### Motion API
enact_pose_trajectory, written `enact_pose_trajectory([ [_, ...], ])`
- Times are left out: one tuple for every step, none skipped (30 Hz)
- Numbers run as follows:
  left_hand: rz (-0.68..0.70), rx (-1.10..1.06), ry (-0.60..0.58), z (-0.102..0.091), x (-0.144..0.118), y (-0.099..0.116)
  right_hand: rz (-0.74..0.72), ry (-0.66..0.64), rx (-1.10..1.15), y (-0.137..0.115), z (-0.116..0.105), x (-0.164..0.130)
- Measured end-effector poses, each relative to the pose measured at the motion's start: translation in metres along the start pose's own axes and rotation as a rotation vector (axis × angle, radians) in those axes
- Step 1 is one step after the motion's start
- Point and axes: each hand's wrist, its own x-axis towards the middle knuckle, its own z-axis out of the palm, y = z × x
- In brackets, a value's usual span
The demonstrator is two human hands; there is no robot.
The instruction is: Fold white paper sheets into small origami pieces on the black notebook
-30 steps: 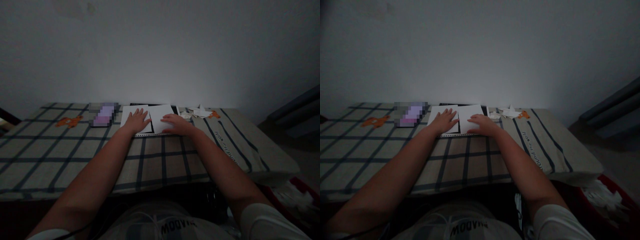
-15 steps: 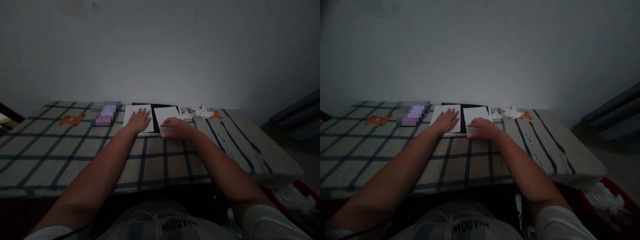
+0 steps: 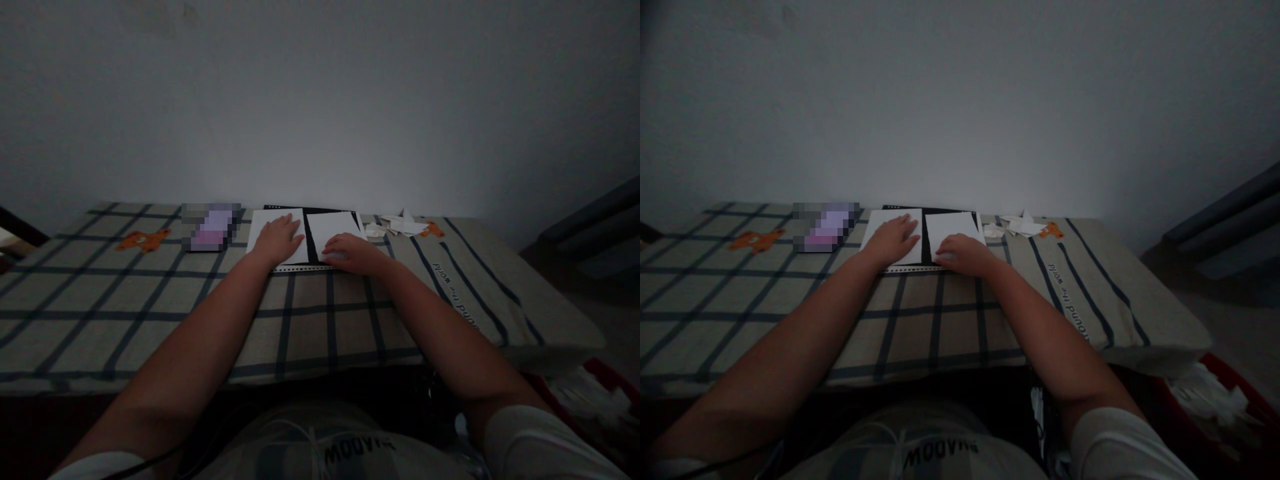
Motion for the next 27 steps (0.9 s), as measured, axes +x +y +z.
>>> enact_pose_trajectory([
  [0.027, 0.001, 0.037, -0.003, -0.001, 0.001, -0.004, 0.014, -0.004, 0.0, 0.002, 0.001],
  [0.063, -0.003, 0.061, -0.007, -0.002, 0.002, -0.007, 0.024, -0.008, -0.001, 0.003, 0.001],
  [0.111, -0.014, 0.063, -0.01, -0.003, 0.003, -0.009, 0.032, -0.013, -0.001, 0.005, 0.002],
  [0.158, -0.027, 0.056, -0.014, -0.004, 0.004, -0.01, 0.037, -0.019, -0.002, 0.006, 0.002],
  [0.196, -0.033, 0.039, -0.018, -0.005, 0.005, -0.009, 0.038, -0.026, -0.003, 0.007, 0.003],
  [0.218, -0.027, 0.007, -0.022, -0.007, 0.005, -0.005, 0.033, -0.037, -0.004, 0.008, 0.003],
  [0.209, -0.014, -0.023, -0.026, -0.009, 0.005, -0.001, 0.026, -0.051, -0.005, 0.008, 0.003],
  [0.189, 0.001, -0.072, -0.029, -0.011, 0.004, -0.001, 0.016, -0.066, -0.006, 0.008, 0.004],
  [0.157, 0.011, -0.118, -0.032, -0.014, 0.003, 0.004, 0.007, -0.081, -0.007, 0.009, 0.004],
  [0.135, 0.018, -0.16, -0.034, -0.017, 0.002, 0.007, -0.006, -0.097, -0.008, 0.009, 0.004],
  [0.123, 0.018, -0.181, -0.036, -0.02, 0.001, 0.008, -0.021, -0.112, -0.008, 0.008, 0.004],
  [0.13, 0.015, -0.2, -0.037, -0.023, -0.001, 0.009, -0.032, -0.125, -0.008, 0.008, 0.004],
  [0.139, 0.014, -0.234, -0.037, -0.026, -0.002, 0.016, -0.03, -0.136, -0.009, 0.008, 0.005],
  [0.149, 0.015, -0.265, -0.037, -0.029, -0.003, 0.021, -0.036, -0.145, -0.009, 0.008, 0.004],
  [0.157, 0.02, -0.293, -0.036, -0.031, -0.004, 0.026, -0.042, -0.155, -0.01, 0.008, 0.004],
  [0.158, 0.032, -0.307, -0.035, -0.033, -0.005, 0.033, -0.048, -0.168, -0.01, 0.007, 0.004],
  [0.161, 0.046, -0.294, -0.033, -0.035, -0.006, 0.036, -0.055, -0.186, -0.011, 0.007, 0.004],
  [0.169, 0.052, -0.282, -0.031, -0.036, -0.008, 0.036, -0.062, -0.204, -0.012, 0.007, 0.003],
  [0.171, 0.055, -0.261, -0.028, -0.037, -0.01, 0.036, -0.071, -0.222, -0.014, 0.006, 0.003],
  [0.182, 0.052, -0.256, -0.026, -0.038, -0.012, 0.034, -0.082, -0.238, -0.015, 0.006, 0.003],
  [0.191, 0.046, -0.241, -0.024, -0.039, -0.015, 0.032, -0.094, -0.25, -0.016, 0.006, 0.003],
  [0.209, 0.04, -0.231, -0.023, -0.039, -0.017, 0.03, -0.107, -0.259, -0.017, 0.005, 0.003],
  [0.212, 0.038, -0.224, -0.022, -0.04, -0.019, 0.028, -0.12, -0.268, -0.017, 0.005, 0.003],
  [0.206, 0.037, -0.214, -0.021, -0.04, -0.021, 0.024, -0.128, -0.276, -0.018, 0.005, 0.004],
  [0.206, 0.03, -0.204, -0.021, -0.041, -0.021, 0.018, -0.137, -0.284, -0.017, 0.005, 0.004],
  [0.206, 0.024, -0.197, -0.022, -0.042, -0.021, 0.015, -0.144, -0.291, -0.017, 0.004, 0.005],
  [0.202, 0.021, -0.188, -0.024, -0.043, -0.019, 0.01, -0.14, -0.293, -0.017, 0.004, 0.006],
])
